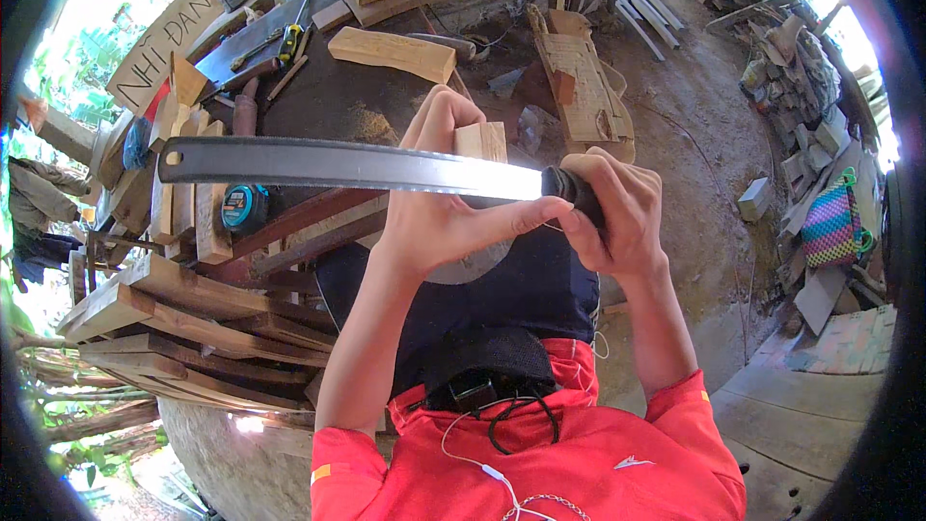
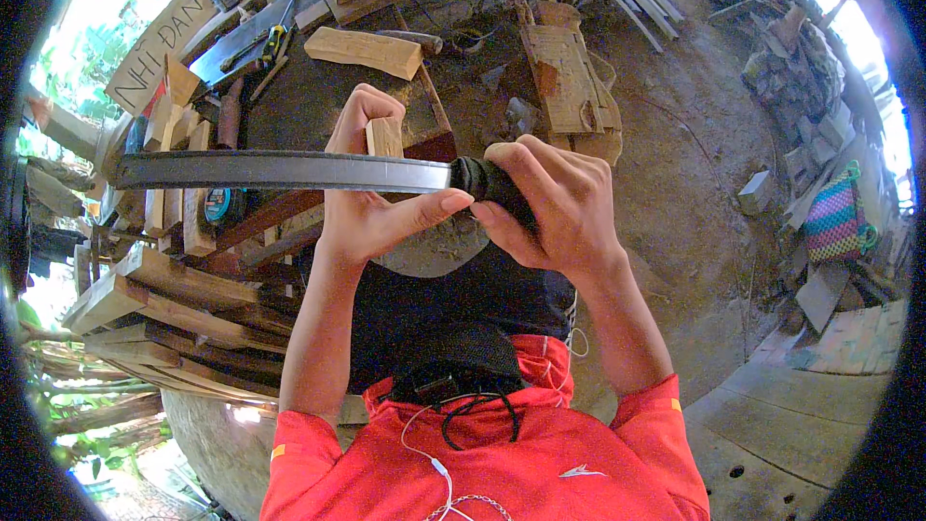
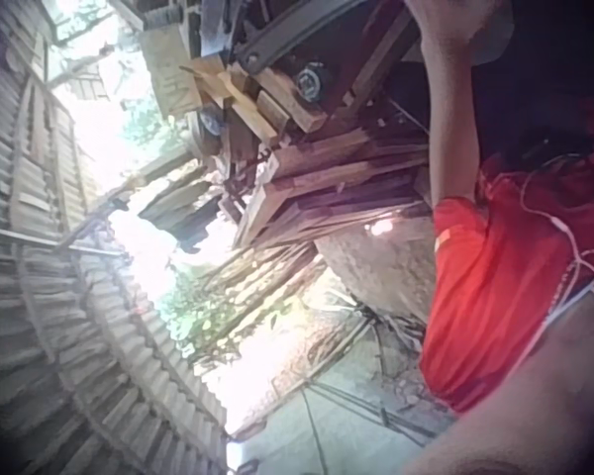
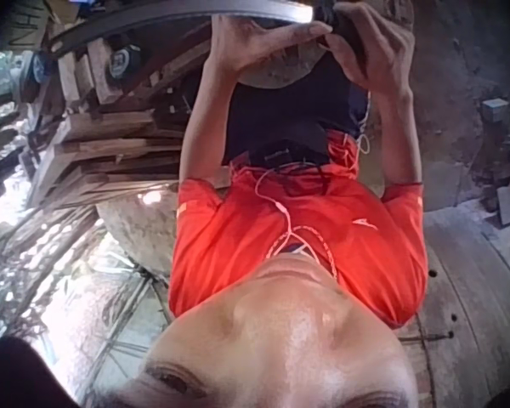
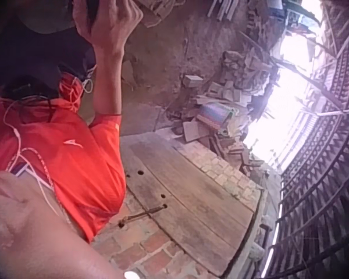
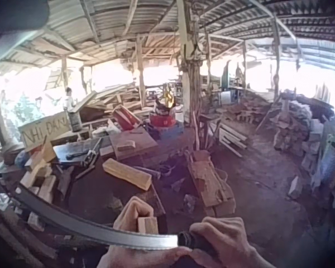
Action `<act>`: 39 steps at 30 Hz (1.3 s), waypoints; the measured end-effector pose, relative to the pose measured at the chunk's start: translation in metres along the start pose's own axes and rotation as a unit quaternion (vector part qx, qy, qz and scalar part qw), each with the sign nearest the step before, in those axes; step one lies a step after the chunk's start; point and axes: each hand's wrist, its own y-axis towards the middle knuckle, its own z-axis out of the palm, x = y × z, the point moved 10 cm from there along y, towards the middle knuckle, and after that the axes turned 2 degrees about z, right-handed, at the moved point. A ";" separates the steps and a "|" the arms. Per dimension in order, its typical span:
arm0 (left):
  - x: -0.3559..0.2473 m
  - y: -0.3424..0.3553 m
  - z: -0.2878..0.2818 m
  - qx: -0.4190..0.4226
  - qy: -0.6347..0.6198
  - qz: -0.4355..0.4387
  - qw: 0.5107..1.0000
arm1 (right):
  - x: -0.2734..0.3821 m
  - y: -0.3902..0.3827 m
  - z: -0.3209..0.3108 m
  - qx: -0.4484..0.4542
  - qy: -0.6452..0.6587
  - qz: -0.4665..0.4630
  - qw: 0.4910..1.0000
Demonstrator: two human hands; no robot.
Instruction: Measure, cut, and sand small wooden blocks in a workshop.
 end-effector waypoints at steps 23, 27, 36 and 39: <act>0.005 -0.007 -0.012 0.026 -0.081 -0.053 0.995 | -0.002 0.003 0.007 0.023 0.043 0.042 0.998; 0.002 -0.008 -0.016 0.024 -0.056 -0.032 0.998 | -0.001 0.003 0.006 0.026 0.046 0.044 0.998; -0.003 -0.010 -0.013 0.021 -0.038 -0.026 0.999 | 0.008 0.000 0.001 0.000 0.016 0.039 0.999; -0.008 -0.009 -0.017 0.004 -0.045 -0.008 0.999 | 0.011 -0.002 -0.002 -0.015 -0.002 0.036 0.999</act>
